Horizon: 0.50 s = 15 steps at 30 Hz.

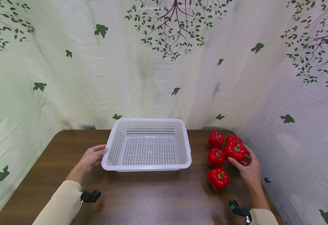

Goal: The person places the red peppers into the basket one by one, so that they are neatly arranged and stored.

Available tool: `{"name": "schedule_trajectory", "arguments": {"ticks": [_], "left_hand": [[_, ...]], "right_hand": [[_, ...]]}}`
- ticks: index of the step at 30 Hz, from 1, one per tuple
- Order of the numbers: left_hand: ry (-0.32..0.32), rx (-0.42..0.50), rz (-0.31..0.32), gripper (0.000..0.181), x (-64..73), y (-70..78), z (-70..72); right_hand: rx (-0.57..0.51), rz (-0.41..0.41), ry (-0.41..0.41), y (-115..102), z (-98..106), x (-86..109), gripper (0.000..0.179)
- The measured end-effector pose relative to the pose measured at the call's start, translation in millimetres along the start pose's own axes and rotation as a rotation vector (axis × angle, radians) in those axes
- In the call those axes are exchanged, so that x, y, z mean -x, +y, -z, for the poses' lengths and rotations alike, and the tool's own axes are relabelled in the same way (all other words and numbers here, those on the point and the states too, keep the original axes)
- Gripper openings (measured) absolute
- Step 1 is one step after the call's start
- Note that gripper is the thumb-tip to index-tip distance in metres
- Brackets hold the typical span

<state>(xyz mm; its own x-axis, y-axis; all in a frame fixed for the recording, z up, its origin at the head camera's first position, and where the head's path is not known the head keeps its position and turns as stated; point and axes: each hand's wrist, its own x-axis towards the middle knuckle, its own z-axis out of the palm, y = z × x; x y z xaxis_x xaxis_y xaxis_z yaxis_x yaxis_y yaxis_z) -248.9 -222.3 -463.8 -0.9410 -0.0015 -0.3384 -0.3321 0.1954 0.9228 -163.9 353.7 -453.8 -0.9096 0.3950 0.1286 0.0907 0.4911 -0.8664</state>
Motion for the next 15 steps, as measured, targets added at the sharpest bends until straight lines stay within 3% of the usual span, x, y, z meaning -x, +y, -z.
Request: {"name": "schedule_trajectory", "arguments": {"ticks": [15], "left_hand": [[-0.008,-0.013,0.018,0.053,1.2,1.5,0.0]], "right_hand": [[-0.028,0.034,-0.077,-23.8,-20.8,-14.4,0.084]]}}
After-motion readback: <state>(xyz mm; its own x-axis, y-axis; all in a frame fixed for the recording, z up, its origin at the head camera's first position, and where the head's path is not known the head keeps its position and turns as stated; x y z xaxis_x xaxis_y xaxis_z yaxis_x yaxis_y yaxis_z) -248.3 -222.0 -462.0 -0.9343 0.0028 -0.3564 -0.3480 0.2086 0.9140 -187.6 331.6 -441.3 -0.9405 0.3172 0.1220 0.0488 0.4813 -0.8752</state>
